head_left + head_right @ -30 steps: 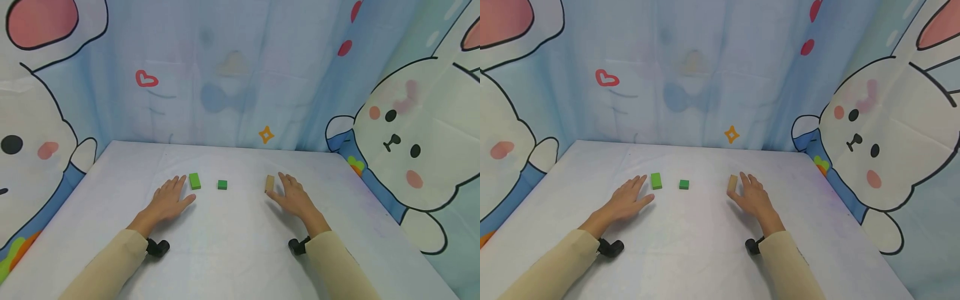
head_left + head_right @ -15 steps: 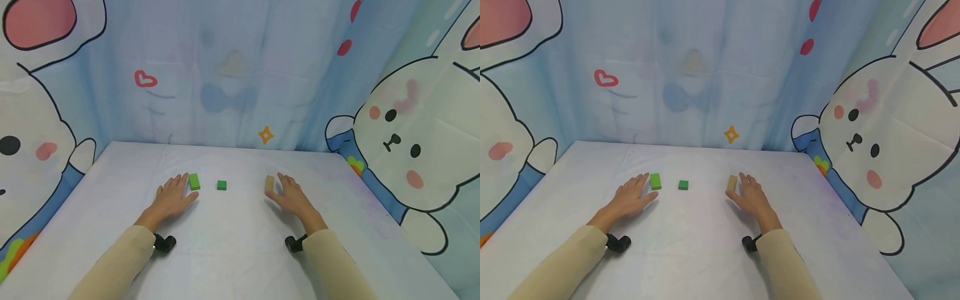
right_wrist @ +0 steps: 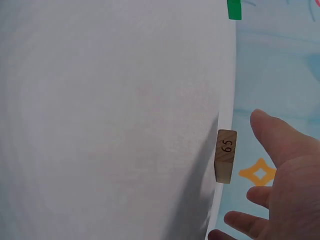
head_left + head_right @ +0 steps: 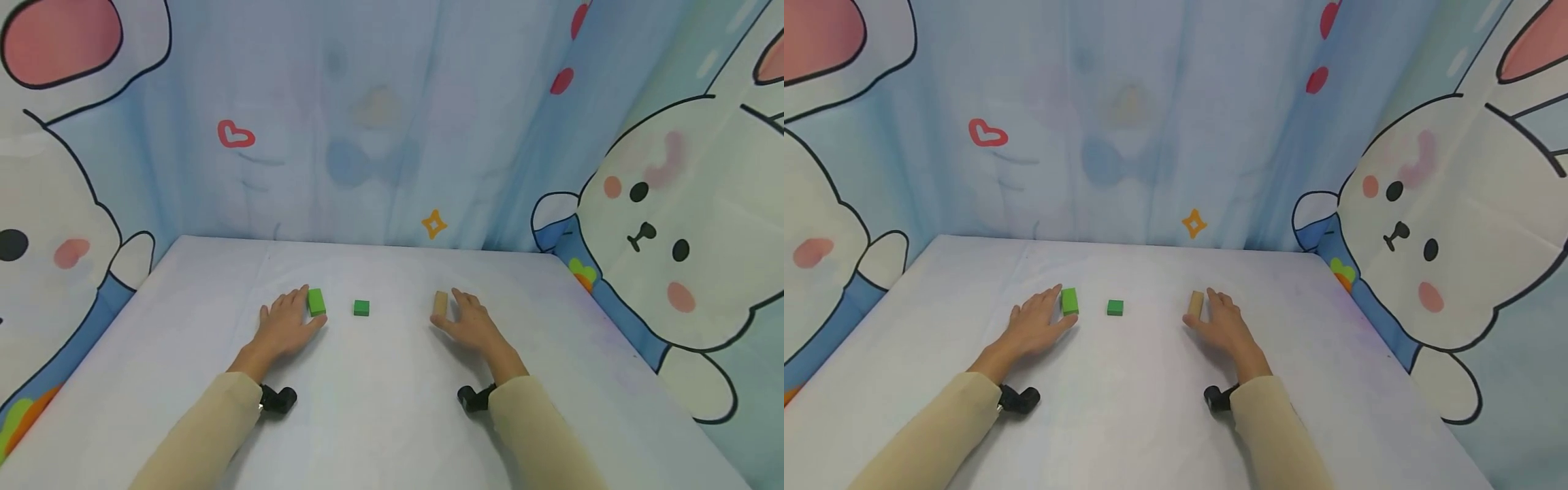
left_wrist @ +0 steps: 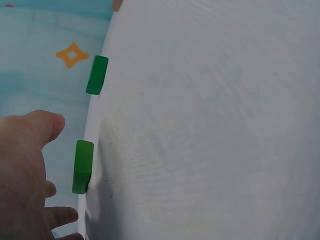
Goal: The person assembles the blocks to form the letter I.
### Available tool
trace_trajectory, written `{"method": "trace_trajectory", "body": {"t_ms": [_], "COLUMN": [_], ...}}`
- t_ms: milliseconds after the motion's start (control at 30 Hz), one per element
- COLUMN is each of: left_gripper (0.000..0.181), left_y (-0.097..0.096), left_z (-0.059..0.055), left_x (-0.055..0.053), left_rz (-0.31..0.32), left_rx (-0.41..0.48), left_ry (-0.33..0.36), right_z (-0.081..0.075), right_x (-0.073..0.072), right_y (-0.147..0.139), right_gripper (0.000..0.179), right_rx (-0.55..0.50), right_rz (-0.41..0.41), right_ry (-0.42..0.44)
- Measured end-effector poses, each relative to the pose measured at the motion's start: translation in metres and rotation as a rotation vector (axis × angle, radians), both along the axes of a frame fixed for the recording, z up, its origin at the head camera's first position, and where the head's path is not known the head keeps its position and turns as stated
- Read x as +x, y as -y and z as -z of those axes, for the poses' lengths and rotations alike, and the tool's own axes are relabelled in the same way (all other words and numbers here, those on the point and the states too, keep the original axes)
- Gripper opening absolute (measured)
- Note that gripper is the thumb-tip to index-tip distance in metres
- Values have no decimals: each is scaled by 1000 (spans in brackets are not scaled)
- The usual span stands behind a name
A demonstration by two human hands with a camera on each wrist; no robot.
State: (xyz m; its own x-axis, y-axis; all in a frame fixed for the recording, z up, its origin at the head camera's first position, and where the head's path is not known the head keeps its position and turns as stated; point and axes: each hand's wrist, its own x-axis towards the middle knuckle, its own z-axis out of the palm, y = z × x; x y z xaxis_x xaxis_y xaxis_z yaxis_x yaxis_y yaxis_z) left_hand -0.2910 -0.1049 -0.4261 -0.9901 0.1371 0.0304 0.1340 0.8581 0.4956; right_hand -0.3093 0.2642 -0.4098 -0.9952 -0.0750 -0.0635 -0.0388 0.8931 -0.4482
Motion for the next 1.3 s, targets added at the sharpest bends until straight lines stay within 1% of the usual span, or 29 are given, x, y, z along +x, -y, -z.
{"method": "trace_trajectory", "body": {"t_ms": [133, 300, 567, 800, 1067, 1300], "left_gripper": [83, 84, 84, 84, 84, 83], "left_y": [0, -4, -11, -8, -8, -7], "left_z": [4, 5, 11, 10, 11, 12], "left_x": [1, -3, -10, -12, -12, -15], "left_rz": [-17, -29, -38, -68, -75, -73], "left_rx": [7, 33, 10, 12, 2, -3], "left_ry": [4, -4, -9, -13, -21, -34], "right_z": [6, 6, 10, 11, 13, 13], "right_x": [-1, -3, -3, -7, -10, -11], "right_y": [2, 3, 3, 7, 9, 10], "right_gripper": [93, 96, 96, 98, 99, 95], "right_rx": [-2, -8, -9, -19, -7, 23], "right_rz": [4, 8, 20, 16, 27, 20], "right_ry": [-1, -11, 7, -15, -3, -25]}}
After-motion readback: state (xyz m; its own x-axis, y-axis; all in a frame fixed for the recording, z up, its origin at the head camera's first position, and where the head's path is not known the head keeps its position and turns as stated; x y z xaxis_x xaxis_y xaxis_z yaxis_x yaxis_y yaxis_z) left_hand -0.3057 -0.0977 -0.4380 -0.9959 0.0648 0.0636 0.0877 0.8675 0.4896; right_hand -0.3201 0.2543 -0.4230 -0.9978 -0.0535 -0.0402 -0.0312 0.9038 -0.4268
